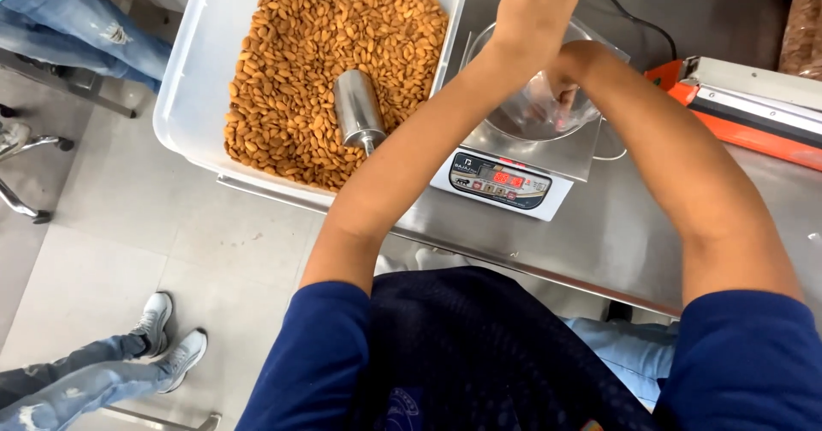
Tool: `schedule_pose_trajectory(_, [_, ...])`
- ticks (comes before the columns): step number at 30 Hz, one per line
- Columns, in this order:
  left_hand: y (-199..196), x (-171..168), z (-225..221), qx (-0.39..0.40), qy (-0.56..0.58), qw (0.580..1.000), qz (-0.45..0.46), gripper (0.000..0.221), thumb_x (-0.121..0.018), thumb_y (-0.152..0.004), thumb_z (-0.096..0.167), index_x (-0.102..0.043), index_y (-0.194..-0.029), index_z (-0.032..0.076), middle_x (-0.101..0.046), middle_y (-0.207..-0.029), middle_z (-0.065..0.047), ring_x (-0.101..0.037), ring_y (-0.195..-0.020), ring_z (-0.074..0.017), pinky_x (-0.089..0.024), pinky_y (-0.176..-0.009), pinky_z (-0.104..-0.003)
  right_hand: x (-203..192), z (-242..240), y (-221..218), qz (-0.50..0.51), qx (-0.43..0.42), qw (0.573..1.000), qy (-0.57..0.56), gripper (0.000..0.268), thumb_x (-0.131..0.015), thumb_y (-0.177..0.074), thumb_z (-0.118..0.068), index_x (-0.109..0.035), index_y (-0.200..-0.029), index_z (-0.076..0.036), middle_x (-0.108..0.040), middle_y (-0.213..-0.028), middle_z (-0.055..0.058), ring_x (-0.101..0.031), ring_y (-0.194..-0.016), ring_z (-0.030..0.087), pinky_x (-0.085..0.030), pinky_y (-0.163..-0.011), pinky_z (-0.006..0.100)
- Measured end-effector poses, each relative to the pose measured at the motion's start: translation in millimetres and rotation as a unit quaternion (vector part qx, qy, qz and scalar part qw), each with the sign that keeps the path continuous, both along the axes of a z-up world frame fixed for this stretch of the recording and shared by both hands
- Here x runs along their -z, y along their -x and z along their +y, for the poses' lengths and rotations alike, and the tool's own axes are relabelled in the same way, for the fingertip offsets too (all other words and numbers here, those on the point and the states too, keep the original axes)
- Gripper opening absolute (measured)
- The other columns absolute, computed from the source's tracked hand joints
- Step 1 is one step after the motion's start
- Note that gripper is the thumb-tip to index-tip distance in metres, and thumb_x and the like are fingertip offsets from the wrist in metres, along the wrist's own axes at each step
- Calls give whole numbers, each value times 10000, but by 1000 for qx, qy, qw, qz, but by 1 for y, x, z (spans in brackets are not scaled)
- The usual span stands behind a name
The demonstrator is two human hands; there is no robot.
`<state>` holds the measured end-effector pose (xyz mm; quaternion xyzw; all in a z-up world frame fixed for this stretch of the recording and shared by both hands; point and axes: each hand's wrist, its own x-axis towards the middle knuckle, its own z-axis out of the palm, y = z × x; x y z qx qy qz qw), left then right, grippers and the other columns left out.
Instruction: The person scoops almonds from a large plastic bin and puts them into bags using a metal scoop, then places the bags on a scale and seals them.
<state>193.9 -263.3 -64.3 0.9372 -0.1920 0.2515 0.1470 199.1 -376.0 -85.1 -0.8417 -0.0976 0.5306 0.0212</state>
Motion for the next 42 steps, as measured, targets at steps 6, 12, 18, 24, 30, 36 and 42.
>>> schedule_pose_trajectory(6, [0,0,1,-5,4,1000,24,168,-769,-603,-15,-751,-725,99,-744,-755,-135,-760,-731,-282,-603,-589,-328,20,-1,6,0,-20,1000,2,338,-588,-961,-111,-647,-1287,-44,-813,-988,169,-711,-854,277,-605,-806,411])
schedule_pose_trajectory(12, [12,-10,-6,19,43,999,-18,125,-757,-632,-21,-749,-697,86,-731,-733,-154,-752,-740,-301,-602,-593,-355,47,-4,-3,-6,-45,999,3,356,-600,-942,-105,-646,-1294,-79,-804,-1010,153,-706,-883,269,-595,-819,408])
schedule_pose_trajectory(18, [10,-15,5,37,32,998,41,147,-728,-658,-22,-744,-766,76,-735,-820,-177,-748,-806,-340,-611,-662,-378,48,-51,8,-17,-76,997,4,381,-613,-922,-98,-646,-1301,-114,-796,-1032,136,-701,-912,261,-586,-831,406])
schedule_pose_trajectory(24, [18,-19,25,55,27,996,61,185,-728,-604,-9,-737,-778,52,-729,-833,-201,-736,-812,-370,-605,-683,-407,58,-70,26,-30,-103,994,5,410,-625,-902,-91,-647,-1308,-149,-787,-1054,120,-696,-942,252,-576,-844,403])
schedule_pose_trajectory(30, [8,-4,22,63,32,997,38,171,-682,-655,6,-716,-818,47,-718,-829,-195,-737,-812,-366,-609,-686,-405,29,-8,-12,-35,-134,990,10,444,-638,-883,-84,-648,-1315,-184,-779,-1076,103,-692,-971,244,-567,-857,400])
schedule_pose_trajectory(36, [4,20,20,90,68,993,-22,139,-665,-626,55,-679,-764,60,-693,-772,-177,-706,-723,-382,-585,-620,-439,21,1,-28,-49,-164,985,8,480,-650,-863,-77,-650,-1322,-220,-771,-1098,86,-687,-1000,236,-557,-870,397])
schedule_pose_trajectory(42, [-3,37,21,89,77,989,-85,88,-688,-664,59,-700,-751,55,-703,-749,-175,-723,-710,-360,-589,-618,-440,-3,-4,-17,-54,-188,981,12,519,-662,-843,-69,-653,-1328,-255,-764,-1120,69,-683,-1030,227,-548,-882,394])
